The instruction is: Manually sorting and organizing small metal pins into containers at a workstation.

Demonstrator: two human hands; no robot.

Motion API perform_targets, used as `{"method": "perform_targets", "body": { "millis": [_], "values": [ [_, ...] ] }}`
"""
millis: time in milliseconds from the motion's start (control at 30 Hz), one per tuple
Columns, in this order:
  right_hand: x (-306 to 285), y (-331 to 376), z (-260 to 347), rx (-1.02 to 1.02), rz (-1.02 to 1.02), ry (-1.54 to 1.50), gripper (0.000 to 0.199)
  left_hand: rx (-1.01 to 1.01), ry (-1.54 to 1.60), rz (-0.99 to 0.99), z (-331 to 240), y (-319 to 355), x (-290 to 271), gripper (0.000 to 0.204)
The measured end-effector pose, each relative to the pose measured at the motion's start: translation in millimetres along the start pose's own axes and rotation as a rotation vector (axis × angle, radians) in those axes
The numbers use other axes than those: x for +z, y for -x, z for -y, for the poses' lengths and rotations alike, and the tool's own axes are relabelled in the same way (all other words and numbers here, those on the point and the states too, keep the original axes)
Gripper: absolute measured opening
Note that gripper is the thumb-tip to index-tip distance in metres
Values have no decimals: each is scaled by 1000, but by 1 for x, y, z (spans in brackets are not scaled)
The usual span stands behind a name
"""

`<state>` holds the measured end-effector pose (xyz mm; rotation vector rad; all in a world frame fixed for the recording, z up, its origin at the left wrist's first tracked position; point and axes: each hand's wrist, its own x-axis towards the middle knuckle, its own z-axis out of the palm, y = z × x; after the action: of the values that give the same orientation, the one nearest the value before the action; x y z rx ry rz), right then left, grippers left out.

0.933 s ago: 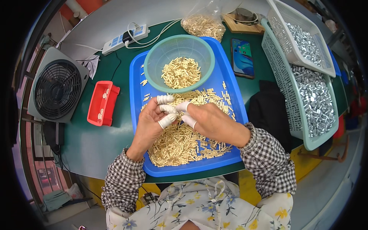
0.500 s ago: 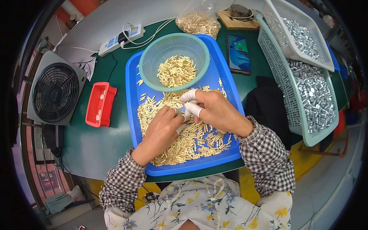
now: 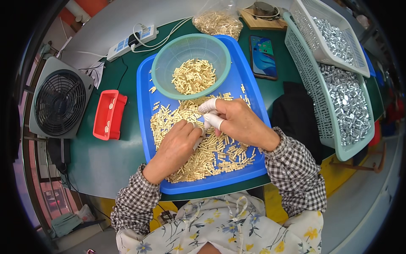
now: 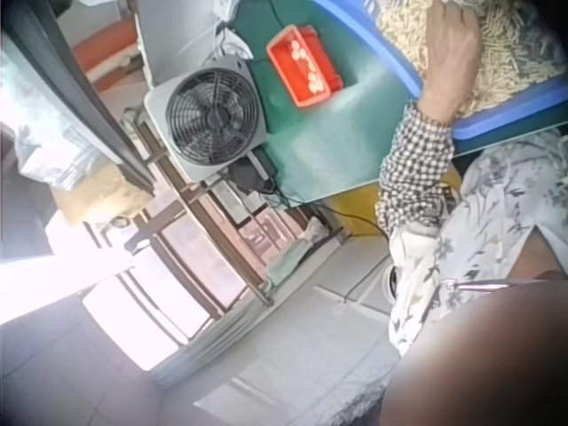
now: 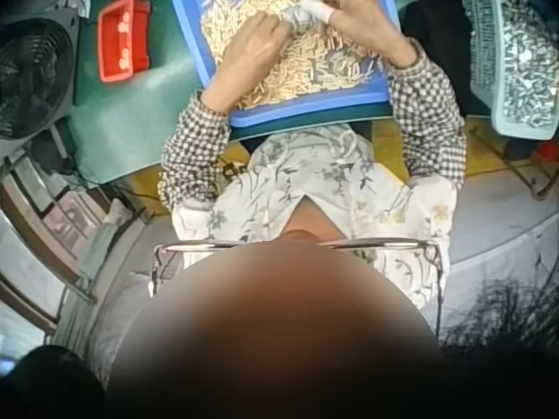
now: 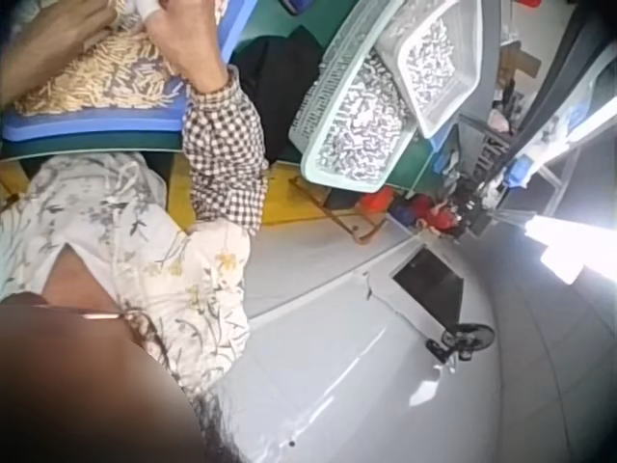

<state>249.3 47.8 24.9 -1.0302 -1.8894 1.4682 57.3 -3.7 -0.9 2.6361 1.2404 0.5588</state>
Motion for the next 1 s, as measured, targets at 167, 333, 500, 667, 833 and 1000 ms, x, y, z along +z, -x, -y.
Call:
{"method": "perform_targets", "body": {
  "millis": [167,333,500,667,833,1000],
  "values": [
    [4,0,3,15,-9,-26,22,-6,25,6,5,3,-2,14],
    [6,-1,5,23,-6,-39,22,25,-25,21,7,4,-6,17],
    [7,-2,9,24,-18,-26,20,-4,-88,72,8,5,-10,15],
    [7,3,18,22,-33,-51,20,-132,271,-104,17,6,-20,11],
    [9,7,19,-45,-18,-3,20,-685,1571,-109,30,9,-30,10],
    [12,6,19,-74,3,81,21,-707,1748,-213,32,10,-32,13]
  ]
}}
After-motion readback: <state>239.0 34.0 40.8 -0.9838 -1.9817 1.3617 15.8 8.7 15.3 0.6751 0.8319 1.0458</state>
